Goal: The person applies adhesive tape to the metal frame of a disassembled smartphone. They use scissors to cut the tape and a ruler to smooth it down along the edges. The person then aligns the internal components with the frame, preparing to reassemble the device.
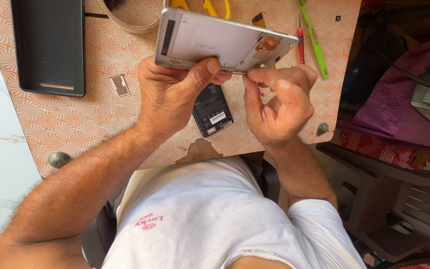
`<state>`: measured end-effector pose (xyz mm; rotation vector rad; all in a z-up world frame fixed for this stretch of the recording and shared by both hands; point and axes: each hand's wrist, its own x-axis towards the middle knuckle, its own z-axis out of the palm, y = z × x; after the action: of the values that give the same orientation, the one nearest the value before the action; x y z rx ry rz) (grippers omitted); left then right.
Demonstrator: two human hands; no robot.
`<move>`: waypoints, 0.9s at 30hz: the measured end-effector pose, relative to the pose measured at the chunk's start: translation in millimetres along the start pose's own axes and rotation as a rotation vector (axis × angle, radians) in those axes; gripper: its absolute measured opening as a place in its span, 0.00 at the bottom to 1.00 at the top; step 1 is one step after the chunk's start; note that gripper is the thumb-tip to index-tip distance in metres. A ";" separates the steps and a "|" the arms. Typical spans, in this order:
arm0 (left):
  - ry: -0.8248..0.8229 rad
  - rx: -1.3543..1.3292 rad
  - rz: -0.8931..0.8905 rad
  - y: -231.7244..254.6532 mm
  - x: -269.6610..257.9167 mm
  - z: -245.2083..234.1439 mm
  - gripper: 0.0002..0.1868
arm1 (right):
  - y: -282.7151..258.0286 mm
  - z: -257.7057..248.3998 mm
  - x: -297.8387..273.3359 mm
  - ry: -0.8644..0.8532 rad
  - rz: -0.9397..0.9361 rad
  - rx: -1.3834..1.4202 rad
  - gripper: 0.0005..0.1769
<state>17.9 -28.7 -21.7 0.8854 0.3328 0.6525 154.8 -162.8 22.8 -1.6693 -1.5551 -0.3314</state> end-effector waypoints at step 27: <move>-0.065 -0.099 -0.012 6.1 -2.5 0.5 0.09 | -2.2 4.1 -3.6 0.061 0.042 0.019 0.38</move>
<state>13.9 -27.8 -16.5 0.8078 0.2455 0.6227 150.7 -162.7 18.6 -1.6603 -1.4718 -0.3417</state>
